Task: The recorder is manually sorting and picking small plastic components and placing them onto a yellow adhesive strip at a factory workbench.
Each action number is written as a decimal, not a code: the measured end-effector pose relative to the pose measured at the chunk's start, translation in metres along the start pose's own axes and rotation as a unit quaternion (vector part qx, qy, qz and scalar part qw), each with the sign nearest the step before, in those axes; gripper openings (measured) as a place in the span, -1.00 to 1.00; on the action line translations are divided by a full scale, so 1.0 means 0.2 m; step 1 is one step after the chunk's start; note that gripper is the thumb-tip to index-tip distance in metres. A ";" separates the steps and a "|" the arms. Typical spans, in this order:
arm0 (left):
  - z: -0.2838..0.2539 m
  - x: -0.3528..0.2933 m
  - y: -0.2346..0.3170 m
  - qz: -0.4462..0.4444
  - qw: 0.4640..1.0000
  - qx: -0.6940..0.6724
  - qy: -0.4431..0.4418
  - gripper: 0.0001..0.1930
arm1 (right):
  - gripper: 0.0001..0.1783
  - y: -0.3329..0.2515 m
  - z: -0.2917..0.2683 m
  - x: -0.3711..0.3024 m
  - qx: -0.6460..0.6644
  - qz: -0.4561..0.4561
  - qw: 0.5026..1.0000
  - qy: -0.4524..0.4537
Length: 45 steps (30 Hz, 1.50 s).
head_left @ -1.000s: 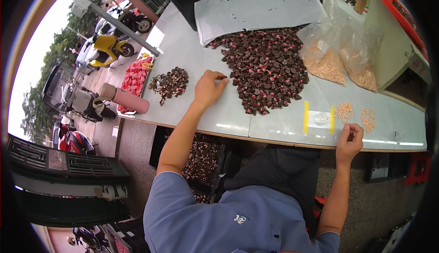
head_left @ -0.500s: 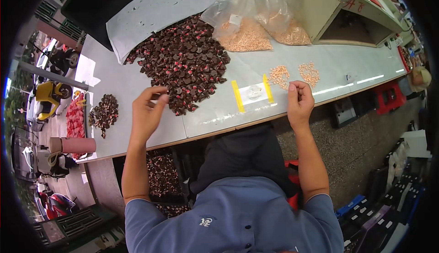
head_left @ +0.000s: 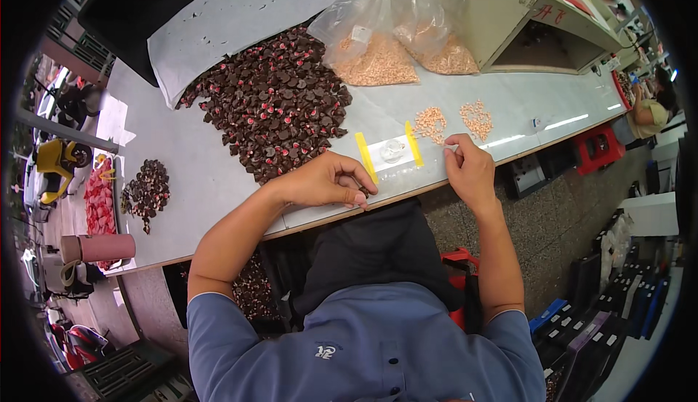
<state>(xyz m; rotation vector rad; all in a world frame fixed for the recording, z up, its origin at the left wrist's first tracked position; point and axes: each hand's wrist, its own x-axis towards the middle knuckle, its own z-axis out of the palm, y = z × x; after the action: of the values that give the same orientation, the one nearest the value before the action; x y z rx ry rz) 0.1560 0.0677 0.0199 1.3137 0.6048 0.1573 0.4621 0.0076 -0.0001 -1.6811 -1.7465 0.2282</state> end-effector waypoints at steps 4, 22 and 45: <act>-0.01 -0.02 -0.04 0.006 0.999 -0.053 -0.010 -0.76 | -0.91 -0.05 -0.01 0.03 -0.051 0.015 0.998 -0.034; -0.03 -0.02 -0.06 0.010 0.999 -0.043 -0.019 -0.77 | -0.87 -0.07 0.02 0.06 -0.078 0.098 0.991 -0.041; -0.03 -0.02 -0.06 0.008 0.999 -0.040 -0.007 -0.77 | -0.91 -0.06 -0.02 0.11 -0.018 0.153 0.983 -0.104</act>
<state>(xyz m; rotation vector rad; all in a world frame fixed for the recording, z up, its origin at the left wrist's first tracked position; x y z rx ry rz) 0.1481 0.0677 0.0101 1.2411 0.5704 0.1831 0.4576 0.0245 0.0172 -2.0099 -1.6386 0.5317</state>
